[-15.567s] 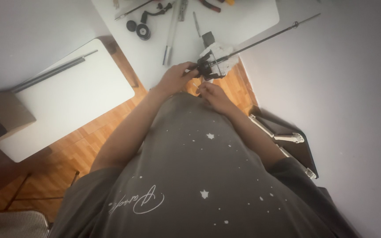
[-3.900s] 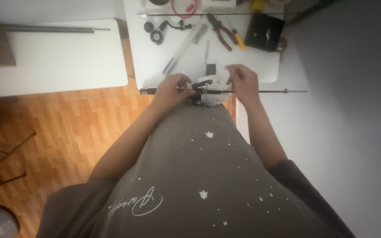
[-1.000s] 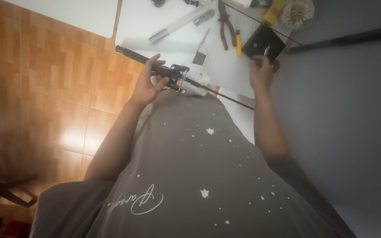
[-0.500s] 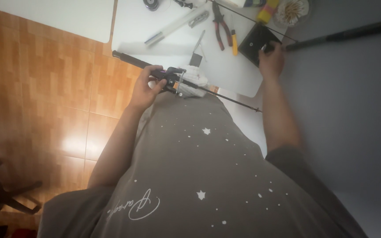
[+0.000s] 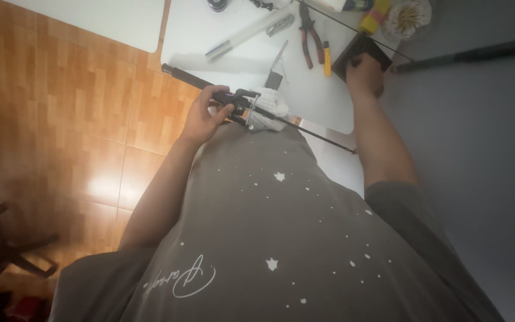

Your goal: The recorder is repairing or assembling a fishing reel attached to a rod at a workbench.

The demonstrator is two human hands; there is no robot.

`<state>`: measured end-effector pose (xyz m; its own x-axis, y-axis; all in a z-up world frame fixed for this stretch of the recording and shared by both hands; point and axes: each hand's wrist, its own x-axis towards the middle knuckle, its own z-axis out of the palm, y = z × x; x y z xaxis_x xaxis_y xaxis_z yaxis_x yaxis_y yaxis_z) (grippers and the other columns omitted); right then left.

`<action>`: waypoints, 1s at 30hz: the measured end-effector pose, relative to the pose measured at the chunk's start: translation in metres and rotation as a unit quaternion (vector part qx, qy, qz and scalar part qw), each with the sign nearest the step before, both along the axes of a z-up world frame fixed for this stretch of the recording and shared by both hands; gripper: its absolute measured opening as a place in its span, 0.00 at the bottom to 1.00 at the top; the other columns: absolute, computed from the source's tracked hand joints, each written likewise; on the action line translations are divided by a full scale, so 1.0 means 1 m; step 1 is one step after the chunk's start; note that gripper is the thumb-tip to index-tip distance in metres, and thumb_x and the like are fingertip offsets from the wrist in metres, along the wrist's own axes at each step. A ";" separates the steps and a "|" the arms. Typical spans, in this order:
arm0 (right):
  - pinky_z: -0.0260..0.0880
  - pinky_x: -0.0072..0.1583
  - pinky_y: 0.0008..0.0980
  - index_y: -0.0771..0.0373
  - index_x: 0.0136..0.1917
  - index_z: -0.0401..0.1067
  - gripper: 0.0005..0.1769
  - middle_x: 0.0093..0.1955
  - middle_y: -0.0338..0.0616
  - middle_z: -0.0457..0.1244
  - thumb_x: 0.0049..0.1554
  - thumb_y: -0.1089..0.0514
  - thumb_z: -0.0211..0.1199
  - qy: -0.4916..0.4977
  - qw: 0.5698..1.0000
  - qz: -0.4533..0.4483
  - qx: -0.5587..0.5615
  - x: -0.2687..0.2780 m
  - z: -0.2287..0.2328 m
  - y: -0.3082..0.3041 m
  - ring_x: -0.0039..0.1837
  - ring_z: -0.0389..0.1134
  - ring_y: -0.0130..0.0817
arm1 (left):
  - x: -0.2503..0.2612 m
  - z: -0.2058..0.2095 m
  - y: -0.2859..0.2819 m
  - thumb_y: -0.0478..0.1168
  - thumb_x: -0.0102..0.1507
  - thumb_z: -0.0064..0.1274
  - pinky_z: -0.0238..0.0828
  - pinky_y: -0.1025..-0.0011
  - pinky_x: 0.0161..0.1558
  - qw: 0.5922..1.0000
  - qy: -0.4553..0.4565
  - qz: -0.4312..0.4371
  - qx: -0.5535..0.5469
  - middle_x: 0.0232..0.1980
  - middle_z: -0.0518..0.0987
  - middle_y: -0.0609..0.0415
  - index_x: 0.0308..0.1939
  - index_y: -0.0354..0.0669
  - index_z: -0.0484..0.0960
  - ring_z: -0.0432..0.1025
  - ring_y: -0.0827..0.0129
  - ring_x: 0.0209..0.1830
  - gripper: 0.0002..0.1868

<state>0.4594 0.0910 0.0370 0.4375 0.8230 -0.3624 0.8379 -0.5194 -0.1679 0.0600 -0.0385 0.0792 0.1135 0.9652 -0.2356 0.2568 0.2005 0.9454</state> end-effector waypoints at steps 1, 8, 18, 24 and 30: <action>0.70 0.56 0.48 0.51 0.54 0.79 0.14 0.55 0.45 0.70 0.55 0.48 0.67 0.001 1.000 0.000 -0.001 0.004 -0.007 0.000 0.58 0.70 0.49 | 0.000 0.000 0.000 0.36 0.66 0.61 0.74 0.66 0.56 1.000 0.001 0.000 -0.001 0.56 0.82 0.48 0.61 0.39 0.75 0.78 0.63 0.56 0.21; 0.69 0.56 0.49 0.55 0.55 0.78 0.15 0.55 0.47 0.70 0.57 0.48 0.68 -0.023 0.999 0.027 0.002 0.017 -0.042 -0.002 0.58 0.71 0.49 | 0.000 0.003 0.007 0.39 0.65 0.61 0.75 0.68 0.52 0.999 0.014 -0.005 -0.036 0.52 0.83 0.49 0.57 0.38 0.77 0.79 0.64 0.49 0.18; 0.70 0.59 0.45 0.66 0.57 0.75 0.19 0.57 0.55 0.69 0.60 0.51 0.66 0.003 0.999 0.046 -0.018 0.026 -0.056 0.001 0.59 0.71 0.50 | -0.004 -0.004 0.014 0.40 0.67 0.59 0.77 0.71 0.47 0.996 -0.033 -0.029 -0.081 0.48 0.84 0.51 0.55 0.38 0.78 0.79 0.71 0.46 0.15; 0.69 0.61 0.45 0.67 0.58 0.76 0.19 0.60 0.58 0.68 0.63 0.49 0.64 -0.016 0.996 0.039 -0.083 0.017 -0.047 0.008 0.62 0.69 0.51 | -0.006 -0.005 0.018 0.41 0.67 0.58 0.76 0.71 0.47 0.994 -0.018 -0.051 -0.090 0.49 0.84 0.50 0.56 0.39 0.77 0.79 0.70 0.46 0.17; 0.66 0.62 0.53 0.63 0.61 0.72 0.21 0.59 0.52 0.67 0.66 0.45 0.55 -0.048 0.987 -0.011 -0.154 -0.017 -0.002 0.008 0.61 0.70 0.45 | -0.010 -0.003 0.019 0.43 0.68 0.58 0.76 0.70 0.50 0.995 0.006 -0.073 -0.068 0.52 0.83 0.50 0.57 0.38 0.77 0.79 0.67 0.50 0.17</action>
